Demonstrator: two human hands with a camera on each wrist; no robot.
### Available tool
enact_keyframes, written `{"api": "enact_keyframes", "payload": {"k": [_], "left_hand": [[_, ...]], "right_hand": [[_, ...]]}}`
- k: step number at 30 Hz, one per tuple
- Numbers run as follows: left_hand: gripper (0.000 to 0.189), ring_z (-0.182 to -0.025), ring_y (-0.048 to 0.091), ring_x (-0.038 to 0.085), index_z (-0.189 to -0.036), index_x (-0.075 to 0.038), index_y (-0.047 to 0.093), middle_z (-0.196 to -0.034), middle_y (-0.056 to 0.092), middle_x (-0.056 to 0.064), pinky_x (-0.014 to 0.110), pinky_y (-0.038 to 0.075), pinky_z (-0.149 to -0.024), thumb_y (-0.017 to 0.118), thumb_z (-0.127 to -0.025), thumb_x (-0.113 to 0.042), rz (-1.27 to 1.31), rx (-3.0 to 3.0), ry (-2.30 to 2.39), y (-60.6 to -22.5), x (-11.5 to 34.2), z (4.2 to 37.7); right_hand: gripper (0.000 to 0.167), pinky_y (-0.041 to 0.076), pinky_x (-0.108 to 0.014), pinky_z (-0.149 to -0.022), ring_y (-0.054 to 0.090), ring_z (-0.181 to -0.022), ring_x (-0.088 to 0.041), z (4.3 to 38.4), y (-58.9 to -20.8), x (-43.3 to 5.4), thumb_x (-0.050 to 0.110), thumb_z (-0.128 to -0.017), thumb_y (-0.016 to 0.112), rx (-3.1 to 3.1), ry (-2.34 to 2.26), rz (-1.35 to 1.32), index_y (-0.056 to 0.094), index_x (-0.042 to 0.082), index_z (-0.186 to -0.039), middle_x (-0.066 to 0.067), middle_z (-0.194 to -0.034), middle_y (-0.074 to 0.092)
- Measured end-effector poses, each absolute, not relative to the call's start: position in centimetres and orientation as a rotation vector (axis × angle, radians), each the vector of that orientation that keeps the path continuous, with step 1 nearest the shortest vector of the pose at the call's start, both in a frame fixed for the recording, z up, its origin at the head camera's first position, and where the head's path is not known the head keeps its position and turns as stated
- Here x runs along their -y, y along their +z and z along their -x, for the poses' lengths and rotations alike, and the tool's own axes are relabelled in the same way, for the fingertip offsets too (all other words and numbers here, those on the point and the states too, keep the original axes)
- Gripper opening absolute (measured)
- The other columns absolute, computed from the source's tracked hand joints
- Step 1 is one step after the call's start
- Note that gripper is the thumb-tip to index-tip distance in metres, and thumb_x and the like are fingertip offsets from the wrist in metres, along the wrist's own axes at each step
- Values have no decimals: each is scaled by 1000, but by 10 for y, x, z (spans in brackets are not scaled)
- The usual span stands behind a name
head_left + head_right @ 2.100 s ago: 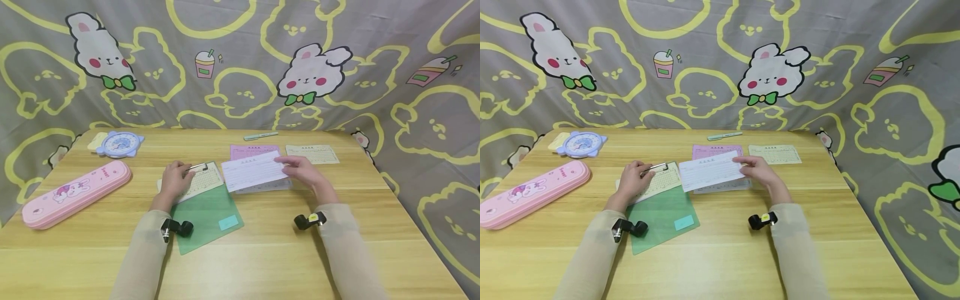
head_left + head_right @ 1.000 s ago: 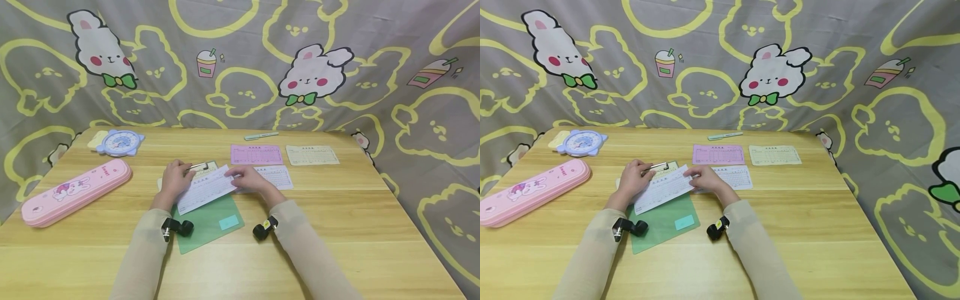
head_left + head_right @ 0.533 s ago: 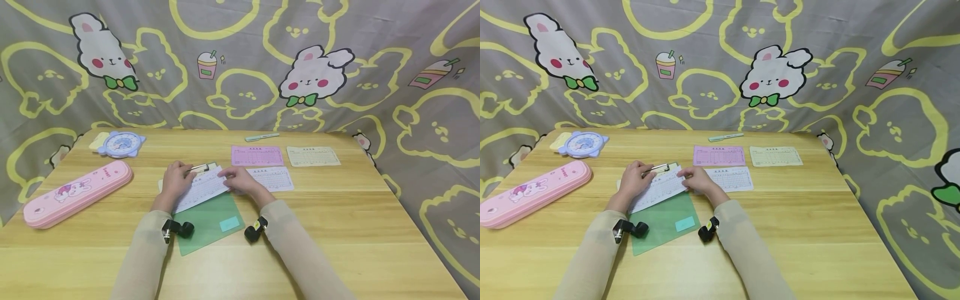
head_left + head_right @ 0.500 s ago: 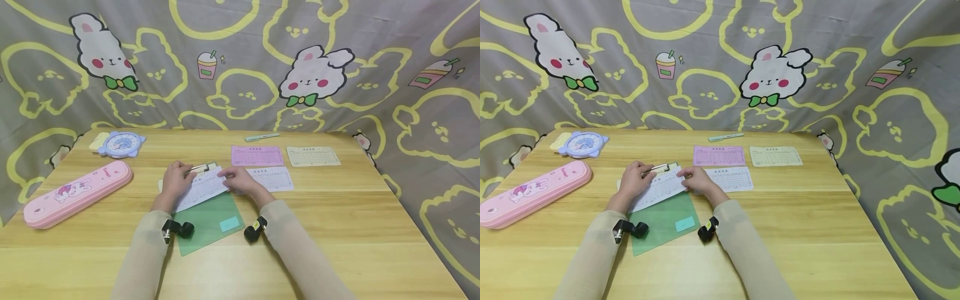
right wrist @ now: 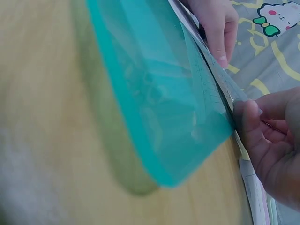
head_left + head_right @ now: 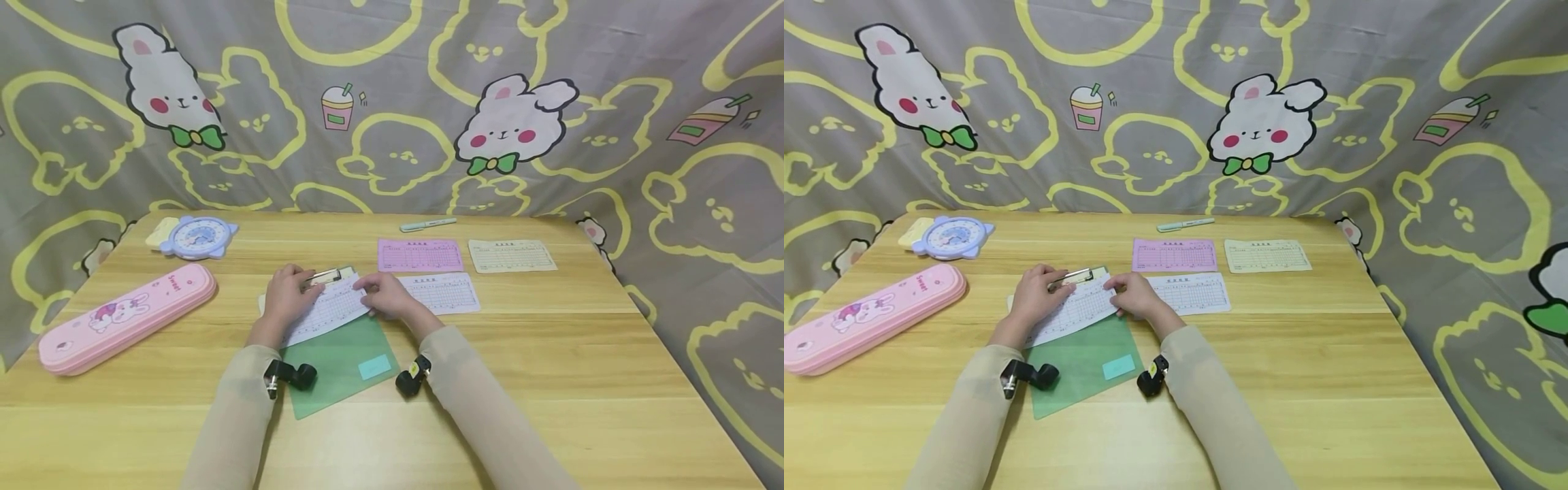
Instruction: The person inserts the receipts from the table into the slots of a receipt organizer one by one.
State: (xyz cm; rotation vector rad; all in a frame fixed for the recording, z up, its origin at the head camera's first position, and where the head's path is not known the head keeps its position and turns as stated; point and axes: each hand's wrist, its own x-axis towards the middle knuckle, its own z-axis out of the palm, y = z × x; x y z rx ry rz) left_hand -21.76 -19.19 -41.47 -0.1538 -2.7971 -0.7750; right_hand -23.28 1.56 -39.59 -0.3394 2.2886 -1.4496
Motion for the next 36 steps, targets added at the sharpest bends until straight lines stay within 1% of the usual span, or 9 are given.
{"api": "enact_keyframes", "payload": {"k": [3,8,15,18,24,30,36], "left_hand": [[40,-93,41,30,-110,-3,59,-101,49,14,42,30,-79,61,-80,-29,132,2810,-780,-415,193,217],[42,-95,40,29,-112,-6,58,-102,49,13,42,30,-79,61,-80,-33,118,2850,-726,-416,192,218],[41,-91,40,27,-111,-6,58,-99,50,11,41,32,-76,59,-81,-34,134,2862,-643,-412,191,218],[41,-89,41,27,-111,-5,58,-99,51,12,41,32,-75,58,-82,-33,156,2852,-624,-411,192,218],[41,-88,40,26,-113,-4,56,-100,51,12,39,32,-75,55,-84,-33,185,2863,-604,-410,192,218],[40,-87,41,28,-113,-3,56,-101,51,13,40,32,-76,53,-85,-32,223,2857,-556,-412,192,220],[39,-86,41,27,-113,-4,57,-100,51,12,39,33,-75,51,-86,-32,225,2856,-526,-415,190,222]], "right_hand": [[31,45,-26,-46,50,-49,-16,233,-397,-15,-5,-76,57,-2295,-1435,327,61,8,-103,-13,-122,42],[31,45,-26,-46,51,-50,-16,234,-399,-15,-5,-76,58,-2297,-1428,315,61,9,-103,-13,-124,40],[32,46,-26,-47,51,-50,-16,233,-398,-15,-5,-76,57,-2296,-1427,333,60,8,-104,-15,-125,40],[31,45,-26,-46,50,-49,-16,233,-397,-15,-5,-76,58,-2299,-1432,347,60,8,-104,-15,-122,43],[31,41,-22,-41,47,-47,-15,233,-396,-14,-4,-76,58,-2320,-1414,378,59,7,-105,-11,-105,51],[31,38,-21,-40,46,-45,-14,233,-393,-13,-2,-78,57,-2327,-1394,361,59,9,-107,-13,-110,49],[31,40,-22,-41,45,-45,-13,236,-391,-12,-3,-78,57,-2343,-1395,373,58,7,-107,-11,-103,53]]}}
